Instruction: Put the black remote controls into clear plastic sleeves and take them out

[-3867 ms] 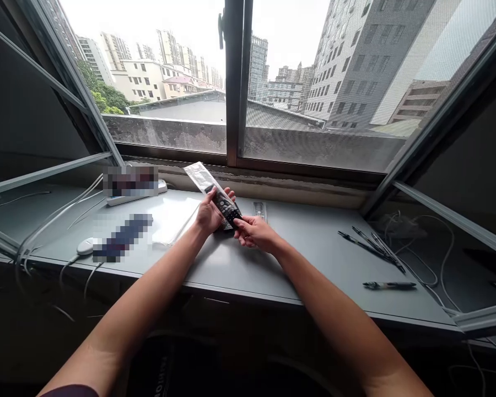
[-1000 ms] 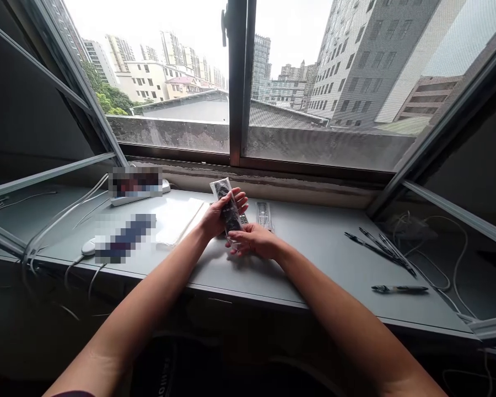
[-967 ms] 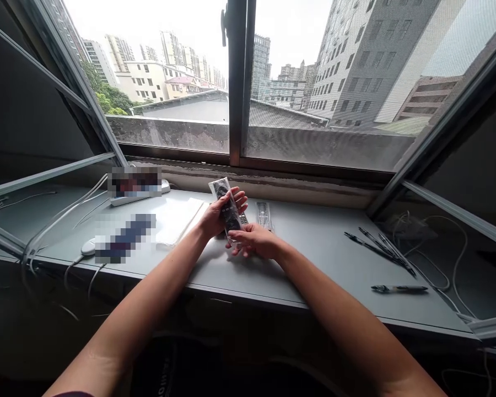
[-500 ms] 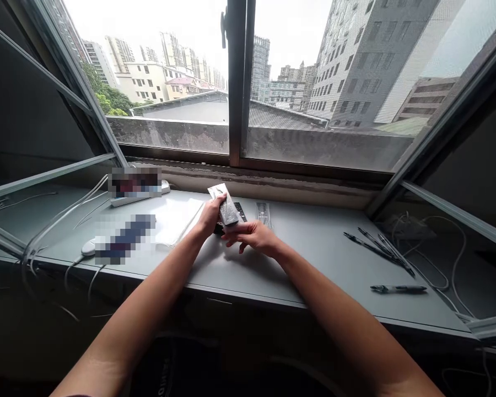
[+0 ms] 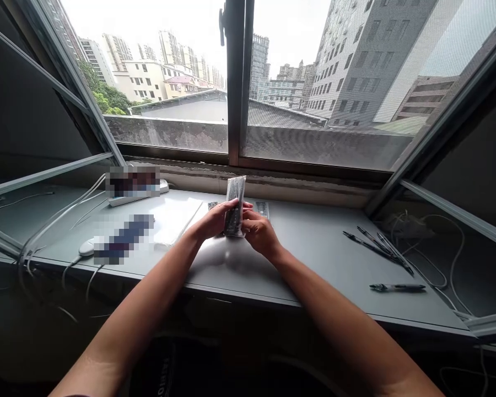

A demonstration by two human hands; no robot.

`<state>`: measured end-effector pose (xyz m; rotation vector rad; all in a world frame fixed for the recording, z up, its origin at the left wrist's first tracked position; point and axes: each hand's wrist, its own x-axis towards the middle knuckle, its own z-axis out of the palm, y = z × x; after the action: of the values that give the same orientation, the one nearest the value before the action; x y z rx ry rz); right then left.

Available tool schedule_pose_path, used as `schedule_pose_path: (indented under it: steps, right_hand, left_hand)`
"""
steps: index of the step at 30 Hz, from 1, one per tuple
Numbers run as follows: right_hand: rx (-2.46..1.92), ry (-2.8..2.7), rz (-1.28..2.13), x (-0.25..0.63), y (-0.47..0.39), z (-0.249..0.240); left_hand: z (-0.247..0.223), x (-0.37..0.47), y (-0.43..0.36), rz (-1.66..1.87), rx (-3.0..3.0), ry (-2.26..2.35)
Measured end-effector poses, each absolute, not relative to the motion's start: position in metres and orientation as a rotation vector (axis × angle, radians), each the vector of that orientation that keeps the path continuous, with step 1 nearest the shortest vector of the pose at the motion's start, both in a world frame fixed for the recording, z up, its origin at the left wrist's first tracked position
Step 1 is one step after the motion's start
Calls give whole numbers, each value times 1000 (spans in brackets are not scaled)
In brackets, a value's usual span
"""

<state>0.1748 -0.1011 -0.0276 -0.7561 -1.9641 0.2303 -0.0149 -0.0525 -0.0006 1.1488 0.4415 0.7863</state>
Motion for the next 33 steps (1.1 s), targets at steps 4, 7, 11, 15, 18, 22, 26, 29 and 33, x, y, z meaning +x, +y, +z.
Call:
schedule_pose_path:
  steps: [4,7,11,15,18,22,26,29,33]
  right_hand:
    - [-791,-1860,55,179,-97,-29]
    - [-861,-1809,26,183,-98,-26]
    - [-916,-1737,46,186,-99,-21]
    - [-1041,-1626,136,184,-97,-21]
    - [-1083,-1500,306,181,-97,-23]
    - [-1090,-1437,590,177,-100,-21]
    - [-1149,-1480,883,174,-104,-19]
    - [-1141,-1495,949,172,-105,-21]
    - [-1074,-1453,1033,174,-97,-27]
  left_hand:
    - [1,-19,-55,639,1138,298]
    - [0,-20,-56,617,1137,274]
    - [-5,-19,-56,604,1142,330]
    - [-8,-18,-51,660,1125,355]
    - [-8,-18,-47,759,1074,368]
    - [-7,-17,-44,919,1025,392]
    - [-9,-14,-42,1046,1034,377]
    - [-10,-13,-43,1065,1068,376]
    - [-9,-12,-43,1023,1117,440]
